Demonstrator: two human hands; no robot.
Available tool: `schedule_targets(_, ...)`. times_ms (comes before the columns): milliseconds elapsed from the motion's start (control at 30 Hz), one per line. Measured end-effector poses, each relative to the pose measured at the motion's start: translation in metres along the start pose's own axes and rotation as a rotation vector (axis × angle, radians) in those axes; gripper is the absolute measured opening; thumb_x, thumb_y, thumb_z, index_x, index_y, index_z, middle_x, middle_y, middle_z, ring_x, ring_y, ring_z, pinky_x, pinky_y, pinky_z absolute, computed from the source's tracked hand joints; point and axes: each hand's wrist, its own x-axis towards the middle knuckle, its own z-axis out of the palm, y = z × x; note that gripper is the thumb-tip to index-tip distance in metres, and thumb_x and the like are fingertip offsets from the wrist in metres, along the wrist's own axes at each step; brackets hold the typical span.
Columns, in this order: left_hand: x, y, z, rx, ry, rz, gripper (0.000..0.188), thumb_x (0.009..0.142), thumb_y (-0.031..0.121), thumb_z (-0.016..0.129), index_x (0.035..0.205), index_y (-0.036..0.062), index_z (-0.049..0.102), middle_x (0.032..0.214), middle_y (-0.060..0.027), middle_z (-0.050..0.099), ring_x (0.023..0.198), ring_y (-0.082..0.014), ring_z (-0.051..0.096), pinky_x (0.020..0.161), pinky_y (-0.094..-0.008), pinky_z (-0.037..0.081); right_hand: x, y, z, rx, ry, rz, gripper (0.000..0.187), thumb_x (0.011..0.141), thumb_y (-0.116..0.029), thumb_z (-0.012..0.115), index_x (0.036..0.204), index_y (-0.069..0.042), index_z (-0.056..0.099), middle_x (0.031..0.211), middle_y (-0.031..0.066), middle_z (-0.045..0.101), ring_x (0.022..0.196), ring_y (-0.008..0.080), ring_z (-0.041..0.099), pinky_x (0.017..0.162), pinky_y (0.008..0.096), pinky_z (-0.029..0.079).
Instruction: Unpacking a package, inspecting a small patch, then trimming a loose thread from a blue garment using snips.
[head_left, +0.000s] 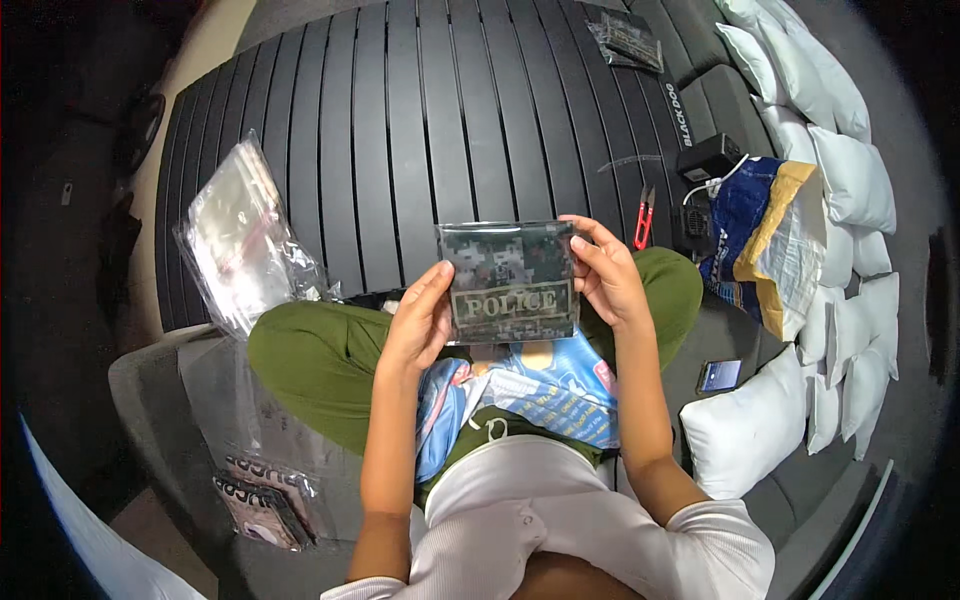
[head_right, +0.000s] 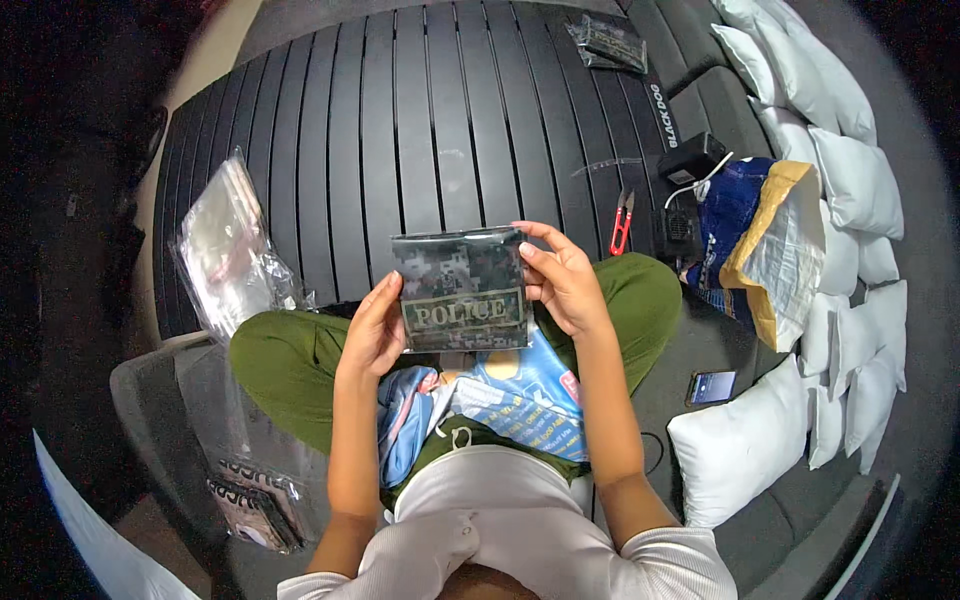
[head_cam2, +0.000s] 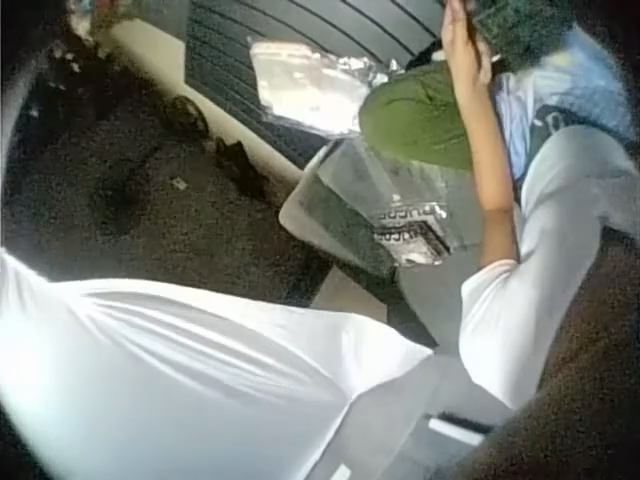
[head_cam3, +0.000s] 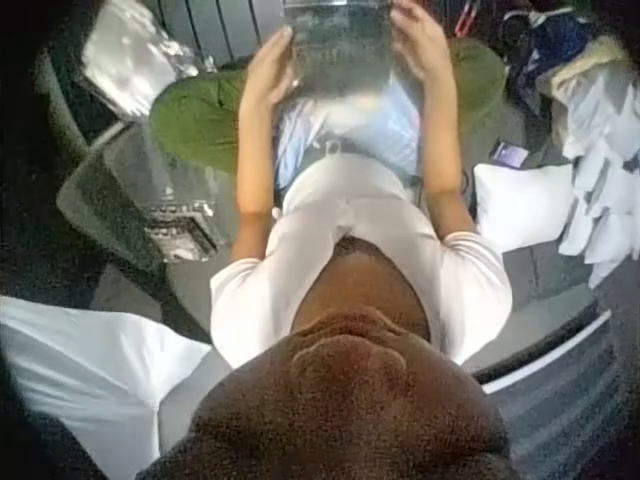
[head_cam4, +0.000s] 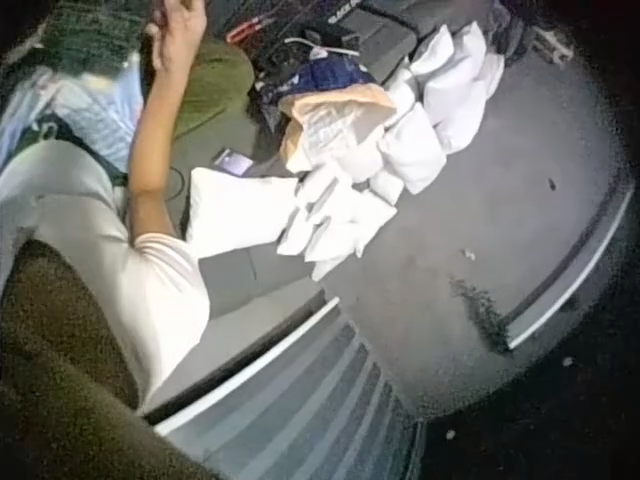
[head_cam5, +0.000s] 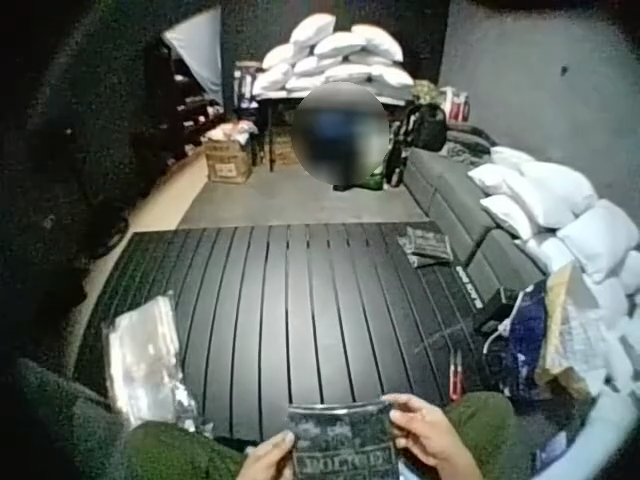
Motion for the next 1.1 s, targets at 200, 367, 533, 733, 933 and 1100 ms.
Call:
schedule_targets(200,-0.007,-0.006,-0.009,0.05,0.001,0.044,0.025,0.09,0.025,0.049,0.101,0.0026,0.056,0.084,0.0023,0.061,0.052,0.0035,0.042,0.039,-0.0119,0.03,-0.014,0.0,0.009,0.059,0.052,-0.031,0.027,0.086,-0.017,0.054,0.109,-0.004,0.051,0.082,-0.0017,0.059,0.062,0.0034,0.053,0.052,0.0177,0.044)
schedule_targets(367,-0.012,-0.012,-0.005,0.054,0.032,0.113,0.028,0.09,0.028,0.049,0.102,0.003,0.056,0.088,0.001,0.061,0.06,0.0009,0.048,0.048,-0.0134,0.038,-0.019,0.004,0.009,-0.188,-0.024,0.013,0.025,0.085,-0.018,0.056,0.104,-0.002,0.054,0.081,-0.0013,0.06,0.065,0.0034,0.055,0.055,0.018,0.045)
schedule_targets(533,-0.022,-0.004,0.002,-0.152,0.112,0.159,0.04,0.089,0.033,0.049,0.115,0.0021,0.049,0.113,-0.0071,0.053,0.103,-0.0135,0.05,0.089,-0.0249,0.039,-0.028,0.005,0.014,-0.35,-0.198,0.271,0.024,0.081,-0.01,0.058,0.1,0.005,0.056,0.087,0.0064,0.063,0.075,0.0118,0.06,0.068,0.0224,0.05)
schedule_targets(733,-0.037,0.001,0.006,0.061,-0.165,0.188,0.074,0.079,-0.001,0.057,0.138,0.0064,0.013,0.127,-0.0093,0.041,0.113,-0.0186,0.044,0.095,-0.0296,0.035,-0.038,0.001,0.005,-0.321,-0.365,0.122,0.031,0.076,-0.005,0.061,0.103,0.007,0.055,0.089,0.0123,0.063,0.074,0.0171,0.062,0.069,0.0294,0.052)
schedule_targets(933,-0.035,-0.005,-0.001,-0.099,-0.154,0.192,0.066,0.081,-0.001,0.053,0.137,0.0113,0.021,0.128,-0.008,0.041,0.113,-0.0194,0.044,0.094,-0.0342,0.038,-0.042,-0.016,0.004,-0.537,-0.415,0.375,0.02,0.077,-0.011,0.065,0.063,-0.002,0.053,0.058,0.0059,0.06,0.047,0.0084,0.055,0.043,0.0216,0.044)
schedule_targets(1100,-0.034,-0.004,-0.008,-0.227,-0.23,0.147,0.058,0.084,0.004,0.051,0.136,0.0122,0.025,0.125,-0.0077,0.044,0.112,-0.0208,0.046,0.093,-0.0365,0.04,-0.045,-0.009,0.005,-0.605,-0.445,0.146,0.023,0.072,-0.011,0.07,0.059,-0.003,0.052,0.054,0.0028,0.057,0.043,0.0048,0.048,0.039,0.0192,0.035)
